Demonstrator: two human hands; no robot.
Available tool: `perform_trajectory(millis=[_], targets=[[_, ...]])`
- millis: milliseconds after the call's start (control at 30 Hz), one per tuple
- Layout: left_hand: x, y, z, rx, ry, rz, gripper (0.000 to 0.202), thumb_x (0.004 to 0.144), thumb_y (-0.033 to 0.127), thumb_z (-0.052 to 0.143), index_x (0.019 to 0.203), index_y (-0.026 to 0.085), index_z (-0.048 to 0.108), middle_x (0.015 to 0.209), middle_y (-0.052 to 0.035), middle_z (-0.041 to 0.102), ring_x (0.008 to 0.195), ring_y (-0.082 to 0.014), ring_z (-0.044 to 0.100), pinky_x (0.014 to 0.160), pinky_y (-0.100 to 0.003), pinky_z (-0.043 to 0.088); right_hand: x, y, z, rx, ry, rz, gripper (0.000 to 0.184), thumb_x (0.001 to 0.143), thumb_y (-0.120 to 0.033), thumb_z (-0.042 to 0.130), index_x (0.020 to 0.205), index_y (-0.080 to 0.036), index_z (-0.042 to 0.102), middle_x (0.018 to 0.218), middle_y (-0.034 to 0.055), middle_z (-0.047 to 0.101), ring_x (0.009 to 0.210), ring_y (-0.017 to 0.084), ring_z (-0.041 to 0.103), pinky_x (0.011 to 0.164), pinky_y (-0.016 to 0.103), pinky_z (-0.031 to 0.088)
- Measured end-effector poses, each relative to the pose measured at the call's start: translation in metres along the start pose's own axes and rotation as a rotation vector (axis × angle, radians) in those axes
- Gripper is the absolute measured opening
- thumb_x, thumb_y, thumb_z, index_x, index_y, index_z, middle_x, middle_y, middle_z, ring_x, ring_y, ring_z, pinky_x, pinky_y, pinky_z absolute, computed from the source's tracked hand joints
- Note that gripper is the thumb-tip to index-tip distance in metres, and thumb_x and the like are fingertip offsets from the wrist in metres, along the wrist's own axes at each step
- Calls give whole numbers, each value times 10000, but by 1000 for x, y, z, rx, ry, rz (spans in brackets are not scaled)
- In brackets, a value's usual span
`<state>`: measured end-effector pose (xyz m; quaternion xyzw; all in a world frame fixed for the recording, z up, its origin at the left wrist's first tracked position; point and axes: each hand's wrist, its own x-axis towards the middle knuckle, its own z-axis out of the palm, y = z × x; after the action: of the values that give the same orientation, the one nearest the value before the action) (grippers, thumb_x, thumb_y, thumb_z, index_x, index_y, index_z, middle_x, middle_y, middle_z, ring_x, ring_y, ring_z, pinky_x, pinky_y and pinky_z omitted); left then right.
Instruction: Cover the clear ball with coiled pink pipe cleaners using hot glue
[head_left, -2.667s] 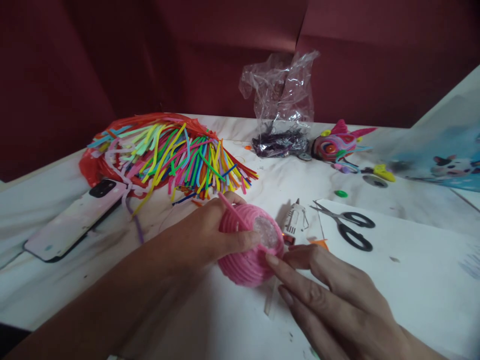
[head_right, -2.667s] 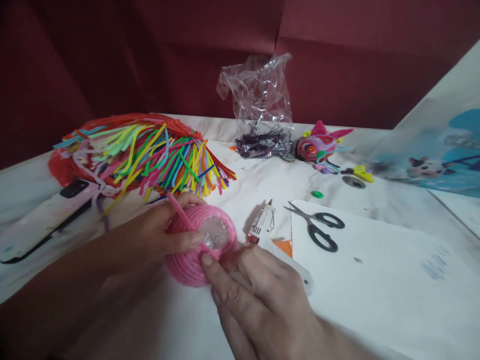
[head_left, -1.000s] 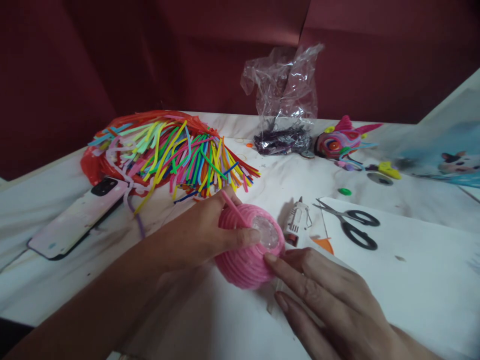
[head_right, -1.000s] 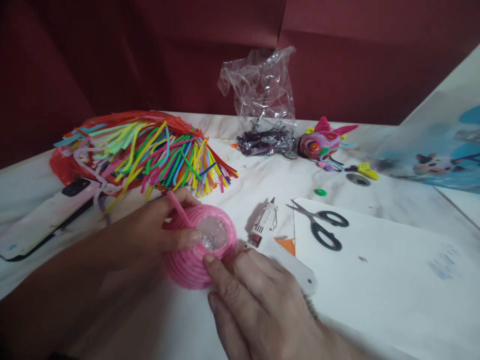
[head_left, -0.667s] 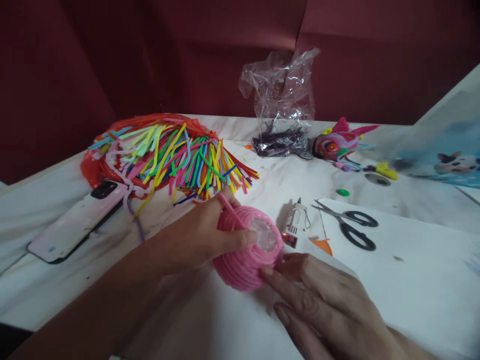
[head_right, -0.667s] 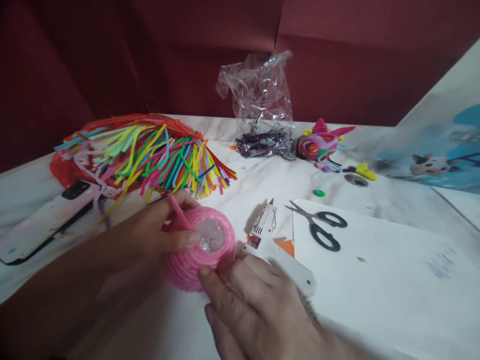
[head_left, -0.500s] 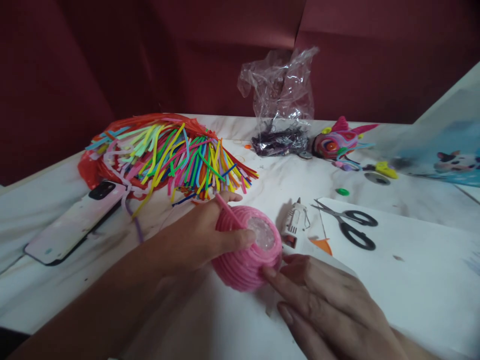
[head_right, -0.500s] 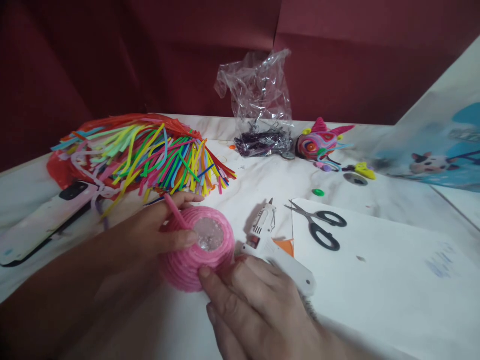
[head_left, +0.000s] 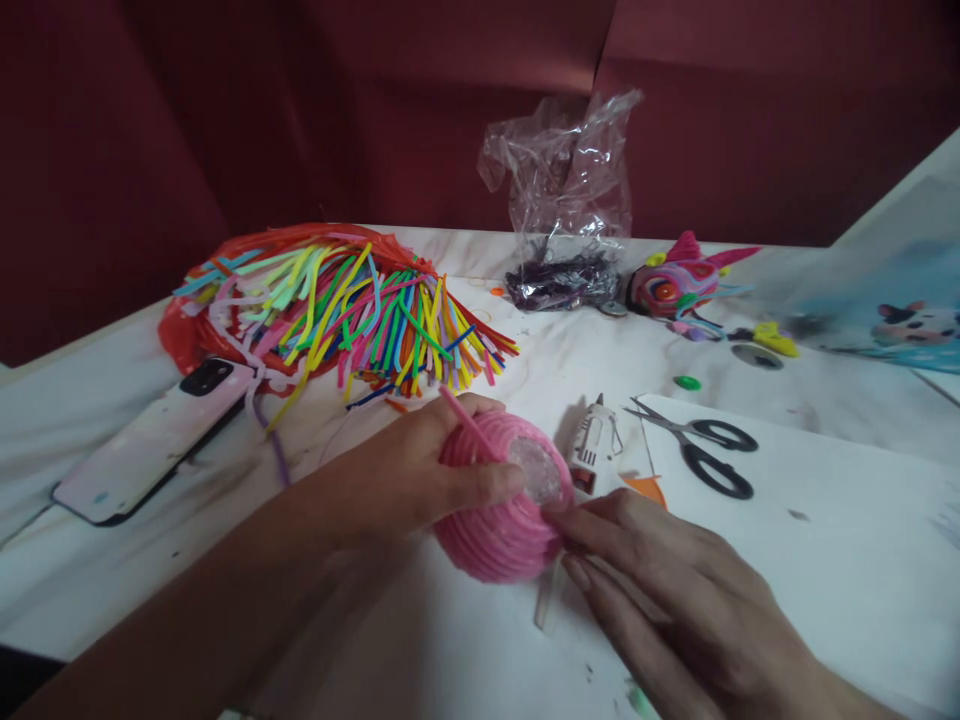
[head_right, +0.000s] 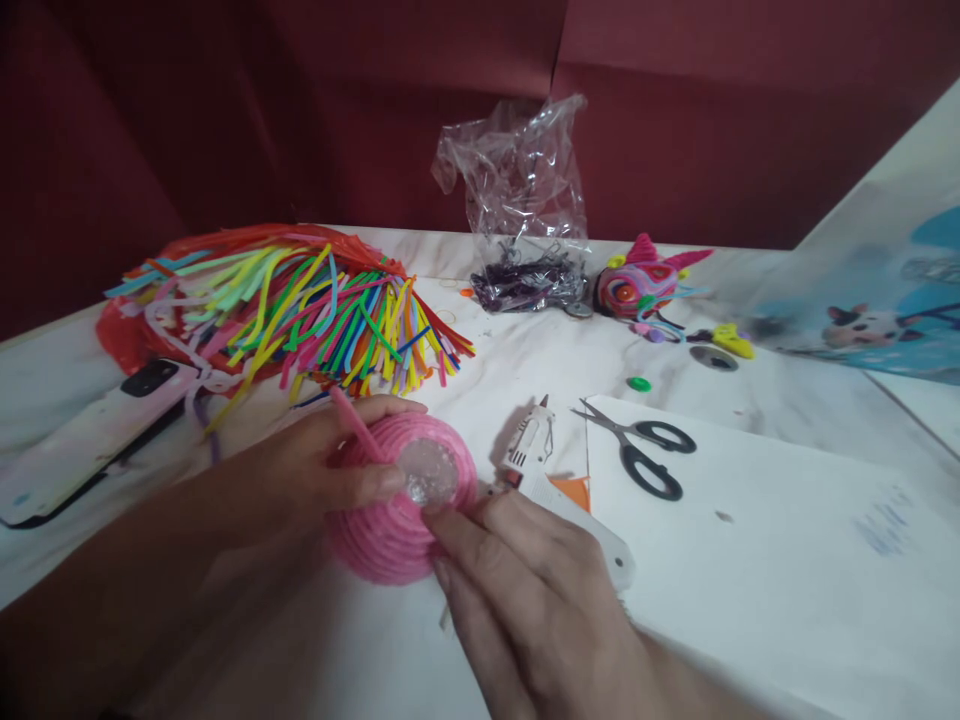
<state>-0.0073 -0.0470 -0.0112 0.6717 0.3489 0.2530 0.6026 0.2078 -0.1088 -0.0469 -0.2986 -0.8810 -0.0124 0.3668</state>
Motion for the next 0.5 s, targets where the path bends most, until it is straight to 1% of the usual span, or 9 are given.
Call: perform_trajectory(millis=[67, 100, 167, 200, 267, 333, 433, 467, 500], targets=[[-1, -1, 1, 26, 33, -12, 358, 801, 425, 659, 1083, 210, 608, 1003, -10, 688, 933, -195, 631, 801, -285, 493, -1, 0, -1, -16, -5, 3, 258, 930, -91, 472, 1175, -63, 546, 1010, 140, 618, 1015, 169, 584, 905, 246, 511], [-2, -1, 1, 43, 65, -23, 440, 782, 436, 678, 1143, 211, 565, 1040, -20, 682, 965, -206, 628, 808, -290, 496, 0, 0, -1, -10, 1, -2, 255, 929, -90, 469, 1171, -64, 547, 996, 139, 618, 990, 169, 587, 882, 251, 521], [-3, -3, 1, 53, 125, -51, 587, 754, 455, 701, 1233, 208, 468, 1095, -38, 667, 1013, -222, 620, 826, -306, 500, 2, -1, 0, 16, 11, -12, 250, 920, -72, 470, 1158, -64, 546, 922, 128, 619, 883, 171, 591, 765, 262, 544], [-2, -4, 0, 46, 133, -52, 626, 744, 463, 708, 1247, 205, 440, 1104, -45, 662, 1020, -228, 619, 830, -314, 502, 4, -2, 0, 30, 21, -23, 249, 916, -63, 467, 1154, -66, 541, 875, 117, 615, 823, 170, 582, 697, 267, 540], [-2, -8, -2, 34, 122, -39, 609, 739, 480, 705, 1218, 200, 454, 1091, -50, 659, 1009, -236, 621, 829, -329, 503, 6, -3, 1, 59, 8, -34, 258, 903, -45, 470, 1151, -64, 537, 815, 105, 603, 754, 171, 559, 607, 271, 516], [-1, -12, -4, 50, 130, -13, 509, 764, 499, 673, 1147, 200, 520, 1070, -50, 656, 1020, -247, 610, 844, -345, 495, 7, -2, 1, 76, 4, -32, 277, 886, -27, 476, 1154, -56, 541, 817, 111, 600, 759, 178, 557, 607, 286, 513], [0, -18, -7, 116, 201, -2, 424, 812, 510, 614, 1094, 196, 579, 1077, -59, 644, 1088, -272, 570, 892, -371, 472, 8, 3, 0, 123, 31, 27, 280, 865, 2, 466, 1116, -65, 567, 847, 108, 598, 771, 162, 564, 627, 270, 516], [0, -18, -7, 128, 205, 3, 410, 827, 510, 593, 1089, 194, 588, 1073, -61, 643, 1092, -275, 566, 894, -372, 470, 8, 4, -1, 139, 39, 48, 268, 863, 2, 459, 1089, -77, 577, 848, 99, 595, 769, 151, 565, 626, 254, 514], [1, -18, -7, 125, 182, 11, 400, 840, 509, 574, 1084, 193, 593, 1059, -59, 643, 1076, -269, 571, 883, -365, 473, 9, 6, -1, 154, 35, 72, 249, 861, -2, 458, 1054, -90, 590, 846, 89, 592, 766, 139, 565, 624, 235, 511]])
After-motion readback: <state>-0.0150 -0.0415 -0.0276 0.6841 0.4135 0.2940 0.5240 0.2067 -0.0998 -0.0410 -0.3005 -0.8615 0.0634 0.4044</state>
